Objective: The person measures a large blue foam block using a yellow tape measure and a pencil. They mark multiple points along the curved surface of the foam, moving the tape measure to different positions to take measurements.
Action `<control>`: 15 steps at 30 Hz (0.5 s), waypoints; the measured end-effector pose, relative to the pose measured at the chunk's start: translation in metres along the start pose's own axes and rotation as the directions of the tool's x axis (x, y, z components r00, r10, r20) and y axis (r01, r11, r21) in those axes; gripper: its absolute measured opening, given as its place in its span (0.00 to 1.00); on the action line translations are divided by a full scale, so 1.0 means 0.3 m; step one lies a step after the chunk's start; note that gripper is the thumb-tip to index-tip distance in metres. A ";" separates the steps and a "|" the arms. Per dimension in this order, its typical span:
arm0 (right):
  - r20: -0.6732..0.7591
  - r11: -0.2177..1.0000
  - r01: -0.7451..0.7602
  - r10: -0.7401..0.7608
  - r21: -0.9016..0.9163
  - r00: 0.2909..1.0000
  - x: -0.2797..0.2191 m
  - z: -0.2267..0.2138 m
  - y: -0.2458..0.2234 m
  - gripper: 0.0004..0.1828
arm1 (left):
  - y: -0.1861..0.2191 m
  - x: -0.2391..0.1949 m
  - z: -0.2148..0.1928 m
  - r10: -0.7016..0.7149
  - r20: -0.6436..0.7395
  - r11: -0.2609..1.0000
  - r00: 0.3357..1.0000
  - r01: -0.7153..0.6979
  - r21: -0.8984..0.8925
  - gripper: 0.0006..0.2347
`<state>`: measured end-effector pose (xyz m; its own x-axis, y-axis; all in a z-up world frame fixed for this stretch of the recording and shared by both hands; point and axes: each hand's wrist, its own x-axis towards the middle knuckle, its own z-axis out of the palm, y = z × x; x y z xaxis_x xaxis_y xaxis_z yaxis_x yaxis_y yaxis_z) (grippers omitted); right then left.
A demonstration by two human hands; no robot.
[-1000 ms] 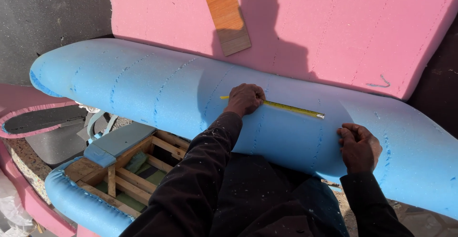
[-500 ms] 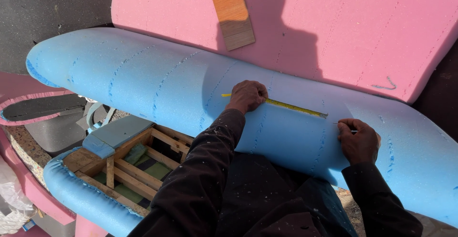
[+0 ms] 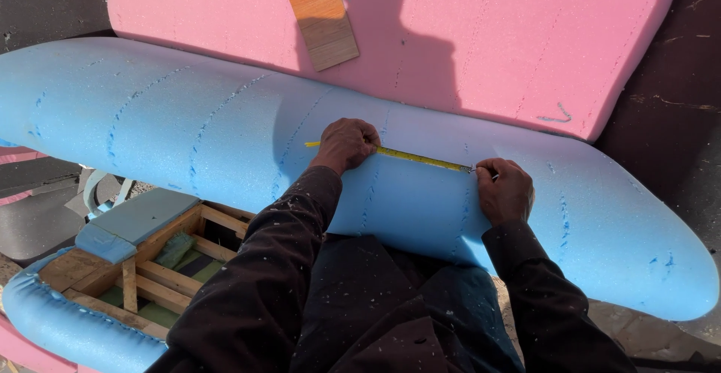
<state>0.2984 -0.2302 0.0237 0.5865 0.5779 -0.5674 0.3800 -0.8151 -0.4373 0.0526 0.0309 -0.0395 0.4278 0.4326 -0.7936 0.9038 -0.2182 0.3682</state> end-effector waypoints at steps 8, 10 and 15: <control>0.036 0.999 0.003 -0.001 -0.036 0.999 0.028 0.013 0.006 0.07 | 0.006 -0.007 -0.008 0.003 -0.022 1.000 1.000 -0.003 -0.029 0.03; 0.050 0.999 0.006 -0.004 -0.053 0.999 0.019 0.001 -0.001 0.07 | 0.004 -0.009 -0.008 0.001 -0.022 1.000 1.000 -0.002 -0.030 0.04; 0.070 1.000 0.022 -0.023 0.005 0.997 -0.099 -0.078 -0.076 0.08 | -0.003 -0.014 -0.015 -0.018 -0.063 0.995 0.998 0.012 -0.100 0.02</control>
<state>0.2890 -0.2297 0.0666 0.5262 0.5977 -0.6049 0.3895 -0.8017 -0.4534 0.0499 0.0333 -0.0344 0.4110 0.4909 -0.7682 0.9058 -0.1245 0.4051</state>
